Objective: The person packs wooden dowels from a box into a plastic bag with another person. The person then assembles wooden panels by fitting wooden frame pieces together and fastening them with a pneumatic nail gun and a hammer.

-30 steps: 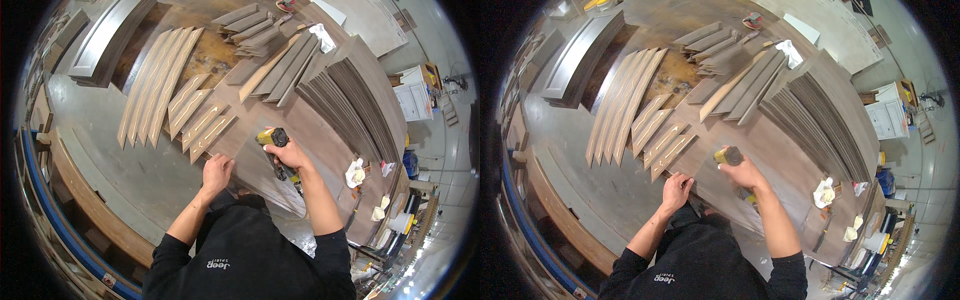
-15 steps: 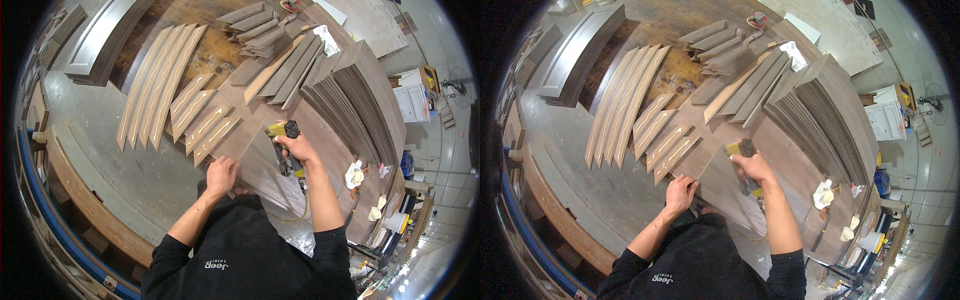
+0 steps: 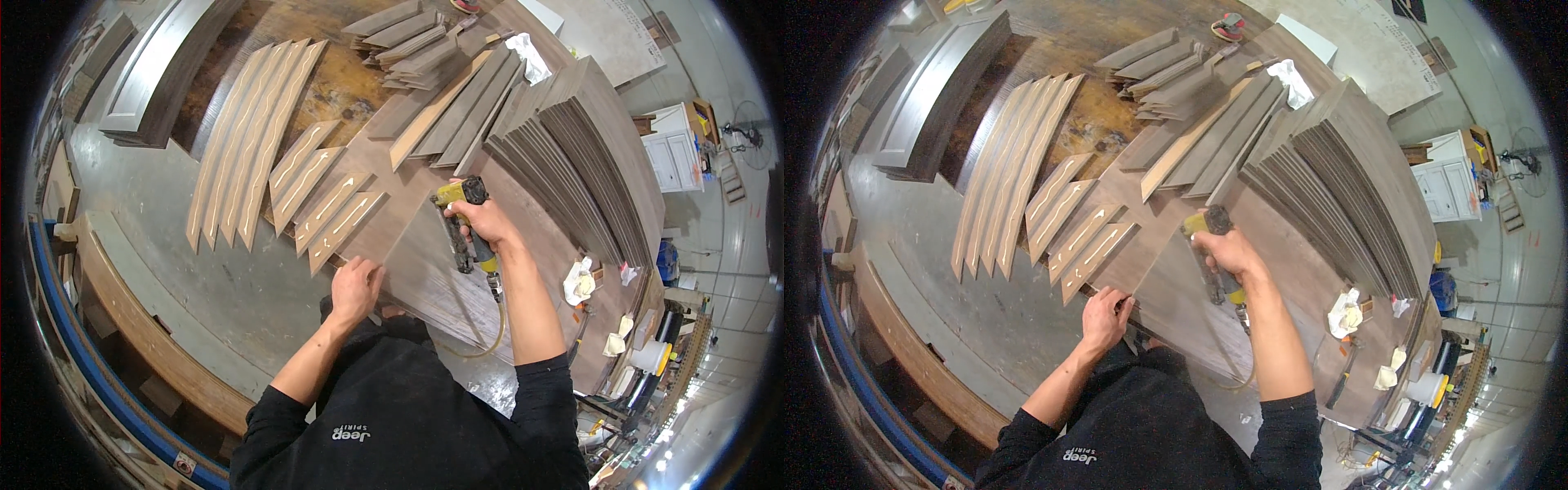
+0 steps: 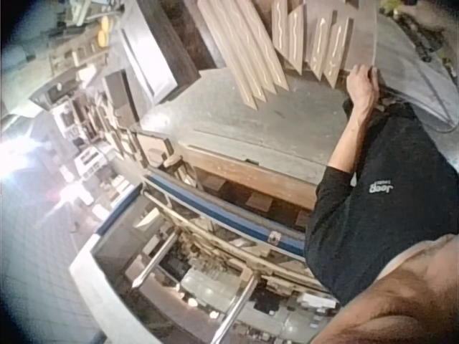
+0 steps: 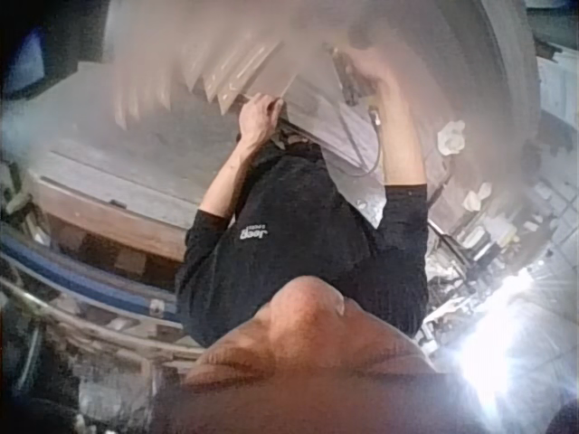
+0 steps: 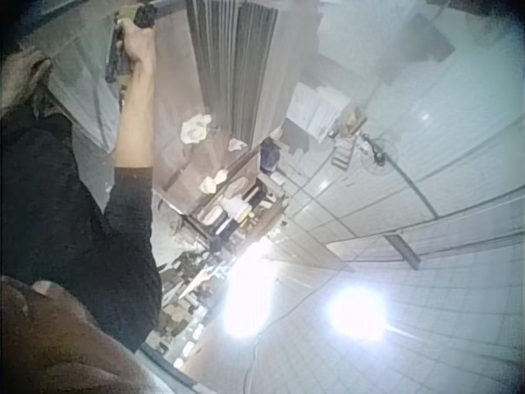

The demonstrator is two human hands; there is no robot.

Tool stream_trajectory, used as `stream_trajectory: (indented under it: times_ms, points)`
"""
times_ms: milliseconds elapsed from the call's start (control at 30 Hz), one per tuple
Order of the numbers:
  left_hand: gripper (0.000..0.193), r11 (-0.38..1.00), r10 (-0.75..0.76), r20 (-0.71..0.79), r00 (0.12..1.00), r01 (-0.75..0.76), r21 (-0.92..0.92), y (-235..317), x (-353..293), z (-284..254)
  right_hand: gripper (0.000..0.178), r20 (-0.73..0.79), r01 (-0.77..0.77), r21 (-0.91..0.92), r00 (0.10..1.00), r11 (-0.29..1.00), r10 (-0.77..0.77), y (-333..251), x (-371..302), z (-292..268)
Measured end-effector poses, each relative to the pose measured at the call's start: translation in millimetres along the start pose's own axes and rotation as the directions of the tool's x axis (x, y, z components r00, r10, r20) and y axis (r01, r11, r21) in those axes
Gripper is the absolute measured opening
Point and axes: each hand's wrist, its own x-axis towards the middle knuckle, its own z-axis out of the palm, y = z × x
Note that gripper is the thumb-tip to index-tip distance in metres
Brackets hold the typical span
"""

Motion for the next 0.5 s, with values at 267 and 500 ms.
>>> stream_trajectory:
  times_ms: [267,500]
  points:
    - [0.013,1.0,-0.004,0.004,1.0,0.004,0.001,0,1,1,0.061,0.037,-0.027,-0.019,0.999,0.999,0.028,-4,-3,0]
    - [0.013,1.0,-0.009,0.002,1.0,0.009,0.001,-2,-1,2,0.066,0.003,-0.055,0.023,0.998,0.998,0.055,6,2,-3]
